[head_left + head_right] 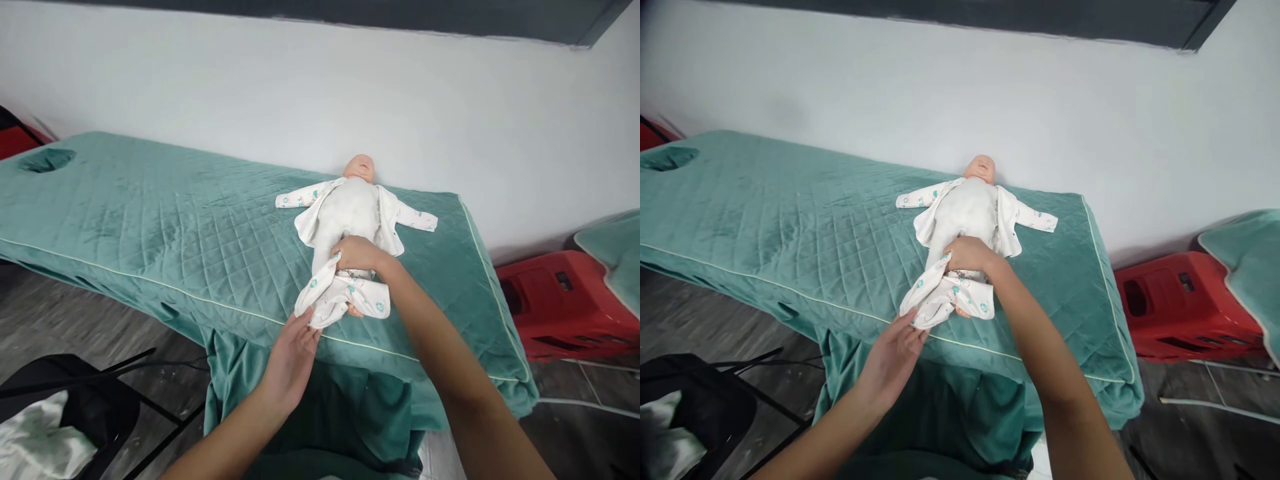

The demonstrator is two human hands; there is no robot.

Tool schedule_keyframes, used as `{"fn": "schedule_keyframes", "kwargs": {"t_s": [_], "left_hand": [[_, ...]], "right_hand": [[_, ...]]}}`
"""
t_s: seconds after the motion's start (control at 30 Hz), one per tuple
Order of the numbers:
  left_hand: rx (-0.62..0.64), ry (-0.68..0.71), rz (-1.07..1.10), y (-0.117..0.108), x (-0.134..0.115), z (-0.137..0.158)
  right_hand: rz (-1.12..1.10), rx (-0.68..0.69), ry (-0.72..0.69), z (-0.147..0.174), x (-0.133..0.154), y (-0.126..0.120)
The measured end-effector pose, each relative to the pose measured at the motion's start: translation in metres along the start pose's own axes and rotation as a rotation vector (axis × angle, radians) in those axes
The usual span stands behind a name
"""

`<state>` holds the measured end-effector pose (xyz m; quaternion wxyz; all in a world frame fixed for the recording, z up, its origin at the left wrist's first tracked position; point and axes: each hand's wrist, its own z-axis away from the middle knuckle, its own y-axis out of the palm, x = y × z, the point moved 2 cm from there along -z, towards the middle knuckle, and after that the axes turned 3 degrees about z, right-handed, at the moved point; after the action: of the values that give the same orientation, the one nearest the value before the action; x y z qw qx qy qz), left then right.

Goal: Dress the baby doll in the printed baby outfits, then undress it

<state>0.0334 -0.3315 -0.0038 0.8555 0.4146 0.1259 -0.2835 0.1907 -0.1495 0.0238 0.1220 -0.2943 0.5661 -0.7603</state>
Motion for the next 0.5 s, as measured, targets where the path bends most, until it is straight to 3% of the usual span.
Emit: {"fn": "schedule_keyframes", "kwargs": {"t_s": [0.27,0.5], "left_hand": [[0.11,0.054,-0.173,-0.025,-0.014,-0.025],[0.194,0.1,-0.496,-0.022,-0.044,-0.035]], "right_hand": [[-0.037,0.038,-0.013,-0.002,-0.002,0.002],[-0.083,0.004,-0.036,-0.003,-0.001,0.007]]}}
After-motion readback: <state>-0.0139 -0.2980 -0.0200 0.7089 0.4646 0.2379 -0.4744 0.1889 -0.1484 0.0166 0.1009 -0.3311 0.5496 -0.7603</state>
